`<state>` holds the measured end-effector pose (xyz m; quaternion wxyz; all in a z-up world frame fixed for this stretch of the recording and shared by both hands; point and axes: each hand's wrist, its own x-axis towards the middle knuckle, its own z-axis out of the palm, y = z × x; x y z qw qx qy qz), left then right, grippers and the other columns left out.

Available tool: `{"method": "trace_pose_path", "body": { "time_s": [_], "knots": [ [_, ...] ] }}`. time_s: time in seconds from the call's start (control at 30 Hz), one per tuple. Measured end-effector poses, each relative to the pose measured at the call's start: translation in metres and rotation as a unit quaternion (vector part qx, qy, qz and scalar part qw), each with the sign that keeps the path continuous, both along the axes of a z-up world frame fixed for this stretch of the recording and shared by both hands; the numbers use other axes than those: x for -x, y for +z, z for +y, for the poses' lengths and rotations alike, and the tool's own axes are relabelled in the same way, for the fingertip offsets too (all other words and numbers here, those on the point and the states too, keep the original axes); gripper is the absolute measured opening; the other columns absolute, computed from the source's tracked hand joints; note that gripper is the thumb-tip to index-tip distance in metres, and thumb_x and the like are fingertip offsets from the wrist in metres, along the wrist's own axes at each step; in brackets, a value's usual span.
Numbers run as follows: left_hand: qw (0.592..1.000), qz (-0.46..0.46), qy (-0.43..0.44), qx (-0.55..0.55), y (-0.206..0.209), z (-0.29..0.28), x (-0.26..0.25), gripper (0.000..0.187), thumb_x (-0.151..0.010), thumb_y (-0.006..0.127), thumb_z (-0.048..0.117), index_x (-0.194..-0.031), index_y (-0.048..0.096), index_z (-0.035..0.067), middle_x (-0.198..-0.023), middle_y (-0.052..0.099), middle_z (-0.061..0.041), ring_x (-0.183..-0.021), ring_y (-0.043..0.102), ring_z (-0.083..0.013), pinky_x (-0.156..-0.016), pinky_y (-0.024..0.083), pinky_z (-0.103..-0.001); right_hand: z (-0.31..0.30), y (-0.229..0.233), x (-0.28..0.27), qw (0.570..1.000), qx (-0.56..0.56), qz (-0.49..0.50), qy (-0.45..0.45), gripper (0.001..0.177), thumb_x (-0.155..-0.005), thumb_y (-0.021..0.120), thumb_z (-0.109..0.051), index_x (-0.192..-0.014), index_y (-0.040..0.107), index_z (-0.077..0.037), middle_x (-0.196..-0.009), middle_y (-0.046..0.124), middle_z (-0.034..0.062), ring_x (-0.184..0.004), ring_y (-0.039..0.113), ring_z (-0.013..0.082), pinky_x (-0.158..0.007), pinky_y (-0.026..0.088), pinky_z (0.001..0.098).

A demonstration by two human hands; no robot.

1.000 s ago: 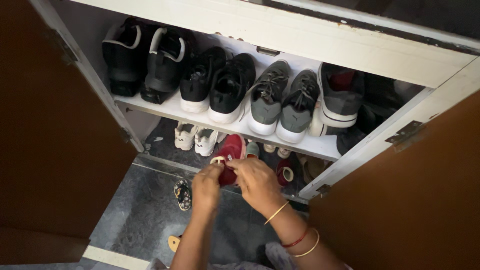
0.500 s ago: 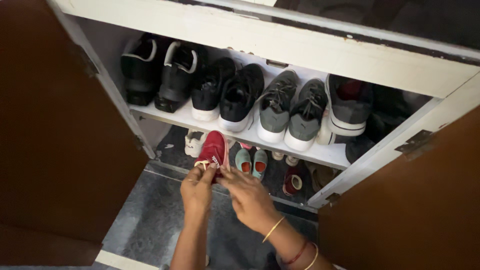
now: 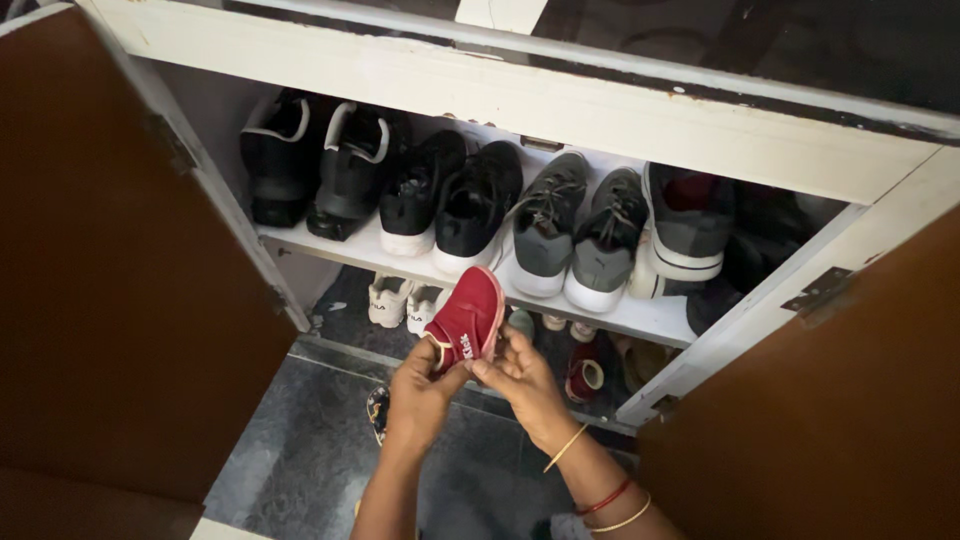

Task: The person organizes a shoe cabinet by picking up various pairs of shoes from the floor, inspecting them, and placing them onto the shelves. The person handles black sneakers, white clogs, light blue slides, and red slip-ons, arranging them in rows within the cabinet.

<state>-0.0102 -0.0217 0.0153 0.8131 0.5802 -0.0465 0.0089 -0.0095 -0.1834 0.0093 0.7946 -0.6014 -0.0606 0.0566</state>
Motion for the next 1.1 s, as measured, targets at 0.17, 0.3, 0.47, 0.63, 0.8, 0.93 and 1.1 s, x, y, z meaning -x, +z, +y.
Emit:
{"method": "trace_pose_path", "body": {
  "time_s": [0.17, 0.3, 0.47, 0.63, 0.8, 0.93, 1.1],
  "knots": [
    [0.999, 0.004, -0.044, 0.021, 0.005, 0.004, -0.001, 0.04, -0.085, 0.067, -0.009, -0.124, 0.065, 0.0, -0.114, 0.074, -0.008, -0.102, 0.068, -0.0138, -0.093, 0.053, -0.028, -0.008, 0.003, -0.005, 1.0, -0.005, -0.005, 0.0, 0.064, -0.09, 0.071, -0.01, -0.148, 0.045, 0.0, -0.128, 0.065, 0.0093, -0.111, 0.065, 0.0159, -0.093, 0.056, 0.0324],
    [0.998, 0.015, -0.054, 0.017, 0.011, 0.006, 0.002, 0.042, -0.084, 0.066, -0.009, -0.125, 0.065, 0.0, -0.115, 0.074, -0.008, -0.104, 0.068, -0.0141, -0.093, 0.053, -0.029, -0.008, 0.007, -0.004, 1.0, 0.004, 0.008, 0.002, 0.066, -0.088, 0.071, -0.011, -0.148, 0.044, -0.002, -0.129, 0.066, 0.0067, -0.111, 0.067, 0.015, -0.094, 0.056, 0.0313],
    [0.998, 0.021, -0.06, -0.005, 0.017, 0.008, 0.005, 0.04, -0.084, 0.068, -0.007, -0.123, 0.066, 0.0, -0.113, 0.075, -0.008, -0.101, 0.068, -0.014, -0.091, 0.053, -0.029, -0.008, 0.005, -0.004, 1.0, 0.004, -0.005, 0.013, 0.062, -0.089, 0.071, -0.009, -0.146, 0.048, 0.001, -0.125, 0.067, 0.0098, -0.108, 0.066, 0.0154, -0.093, 0.056, 0.032],
    [0.998, 0.024, -0.06, 0.026, 0.011, 0.009, 0.002, 0.034, -0.087, 0.068, -0.004, -0.121, 0.066, -0.001, -0.109, 0.076, -0.009, -0.099, 0.069, -0.0145, -0.091, 0.053, -0.029, -0.005, 0.008, -0.003, 1.0, -0.004, -0.009, 0.001, 0.057, -0.09, 0.07, -0.008, -0.143, 0.05, 0.001, -0.122, 0.068, 0.0097, -0.106, 0.068, 0.0145, -0.09, 0.057, 0.0319],
    [0.998, 0.007, -0.053, 0.033, 0.012, 0.005, 0.002, 0.034, -0.088, 0.066, -0.003, -0.122, 0.067, 0.0, -0.11, 0.075, -0.008, -0.099, 0.068, -0.0135, -0.091, 0.053, -0.029, -0.003, 0.0, -0.003, 0.997, -0.037, -0.062, -0.001, 0.052, -0.092, 0.067, -0.001, -0.141, 0.05, 0.004, -0.123, 0.069, 0.0094, -0.109, 0.067, 0.0143, -0.096, 0.055, 0.0301],
    [0.999, 0.002, -0.049, 0.016, 0.015, 0.007, 0.004, 0.034, -0.087, 0.065, -0.004, -0.121, 0.067, 0.0, -0.111, 0.075, -0.007, -0.101, 0.069, -0.0124, -0.093, 0.053, -0.028, -0.004, -0.005, -0.003, 0.993, -0.031, -0.112, -0.009, 0.049, -0.094, 0.067, 0.003, -0.141, 0.052, 0.007, -0.122, 0.067, 0.0106, -0.108, 0.065, 0.014, -0.095, 0.053, 0.0297],
    [0.999, -0.015, -0.024, 0.016, 0.007, 0.002, 0.002, 0.031, -0.088, 0.07, -0.001, -0.118, 0.069, -0.001, -0.108, 0.076, -0.008, -0.098, 0.068, -0.0135, -0.09, 0.053, -0.029, -0.002, 0.0, -0.004, 0.996, -0.03, -0.085, -0.016, 0.052, -0.092, 0.066, 0.002, -0.141, 0.051, 0.004, -0.124, 0.068, 0.0104, -0.11, 0.067, 0.0133, -0.094, 0.055, 0.0285]
  ]
}}
